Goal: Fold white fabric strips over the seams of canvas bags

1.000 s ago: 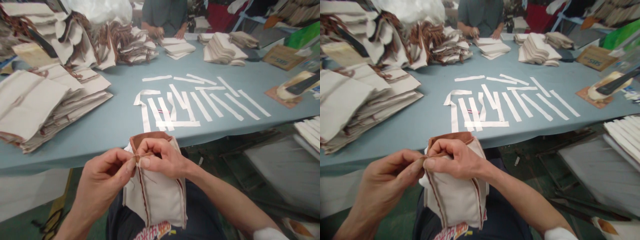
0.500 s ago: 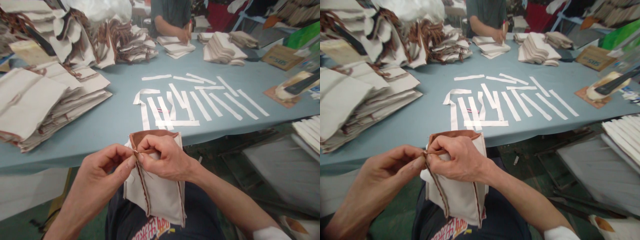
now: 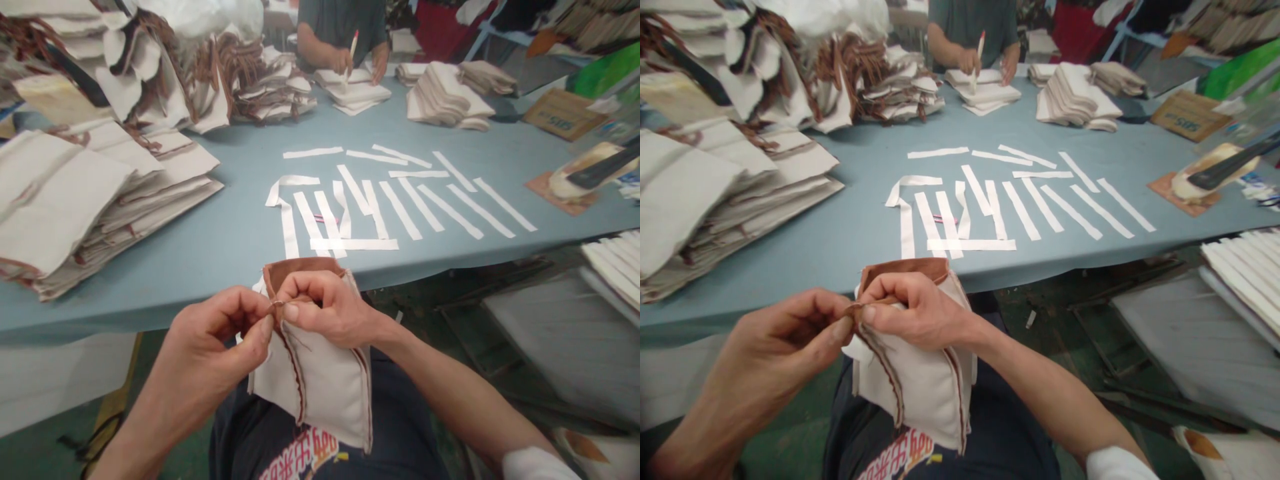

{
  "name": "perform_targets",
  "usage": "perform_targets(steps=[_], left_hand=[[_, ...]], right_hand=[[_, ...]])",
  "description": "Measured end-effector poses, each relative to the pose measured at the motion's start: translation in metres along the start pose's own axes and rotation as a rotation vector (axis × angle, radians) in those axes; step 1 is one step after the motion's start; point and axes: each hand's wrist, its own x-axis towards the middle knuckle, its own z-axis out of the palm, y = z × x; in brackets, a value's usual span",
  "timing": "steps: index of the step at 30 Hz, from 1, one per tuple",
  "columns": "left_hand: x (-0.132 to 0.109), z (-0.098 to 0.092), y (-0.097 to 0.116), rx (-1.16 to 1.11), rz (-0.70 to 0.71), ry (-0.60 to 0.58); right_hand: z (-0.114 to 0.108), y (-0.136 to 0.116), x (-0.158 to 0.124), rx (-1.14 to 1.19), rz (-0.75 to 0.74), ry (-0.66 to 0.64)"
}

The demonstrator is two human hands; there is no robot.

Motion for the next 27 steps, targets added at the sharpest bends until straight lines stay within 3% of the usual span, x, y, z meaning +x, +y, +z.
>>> perform_targets(steps=[3,5,11,17,23,27], left_hand=[[0.002,-0.005,-0.006,-0.196,-0.042,-0.107],[0.001,-0.008,-0.009,-0.236,-0.046,-0.112],[-0.008,-0.012,-0.009,-0.075,0.037,0.039],[-0.003,-0.006,-0.01,0.05,0.144,-0.002],[0.002,-0.015,-0.008,0.17,0.361,-0.079],[0.006,-0.023,-0.007,0.229,0.416,-0.133]], right_hand=[[-0.002,0.004,0.003,0.125,-0.005,-0.054],[-0.001,0.003,0.003,0.105,-0.02,-0.058],[-0.001,-0.008,-0.003,-0.167,-0.181,0.008],[0.002,-0.014,-0.008,-0.359,-0.341,0.023],[-0.001,-0.013,-0.011,-0.388,-0.369,-0.011],[-0.004,-0.013,-0.011,-0.42,-0.369,-0.011]])
